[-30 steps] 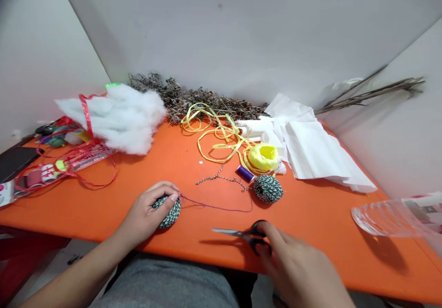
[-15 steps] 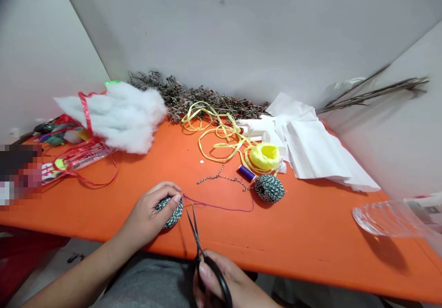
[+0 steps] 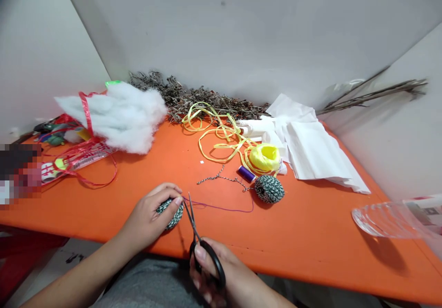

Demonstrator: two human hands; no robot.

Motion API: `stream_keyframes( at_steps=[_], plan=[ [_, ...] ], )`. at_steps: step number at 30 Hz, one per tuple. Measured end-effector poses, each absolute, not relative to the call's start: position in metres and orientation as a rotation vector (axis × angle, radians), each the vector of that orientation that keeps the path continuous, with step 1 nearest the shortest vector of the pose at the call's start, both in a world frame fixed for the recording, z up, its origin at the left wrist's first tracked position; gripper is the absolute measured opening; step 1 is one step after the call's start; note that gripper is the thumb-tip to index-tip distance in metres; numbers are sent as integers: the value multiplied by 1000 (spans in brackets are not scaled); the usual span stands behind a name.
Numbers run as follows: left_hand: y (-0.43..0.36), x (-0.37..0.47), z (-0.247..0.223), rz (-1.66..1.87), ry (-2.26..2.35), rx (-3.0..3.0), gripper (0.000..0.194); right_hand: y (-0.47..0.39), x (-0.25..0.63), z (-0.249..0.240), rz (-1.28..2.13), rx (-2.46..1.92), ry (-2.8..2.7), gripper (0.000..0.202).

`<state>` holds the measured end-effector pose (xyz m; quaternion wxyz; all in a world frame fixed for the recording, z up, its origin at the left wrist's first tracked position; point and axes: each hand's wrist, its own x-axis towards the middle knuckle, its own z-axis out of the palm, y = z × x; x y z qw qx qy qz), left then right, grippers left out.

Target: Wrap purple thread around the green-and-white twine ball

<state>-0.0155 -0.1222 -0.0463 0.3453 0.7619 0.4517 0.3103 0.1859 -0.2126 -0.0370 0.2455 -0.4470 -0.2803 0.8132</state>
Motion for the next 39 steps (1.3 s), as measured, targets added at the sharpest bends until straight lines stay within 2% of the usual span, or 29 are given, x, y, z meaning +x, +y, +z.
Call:
stream_keyframes(
  at_steps=[12, 39],
  plan=[
    [-123, -19, -45, 804, 1100, 1957, 24, -207, 188, -29, 2211, -1202, -779, 59],
    [-124, -19, -47, 823, 1064, 1946, 21, -198, 194, -44, 2168, -1169, -872, 54]
  ],
)
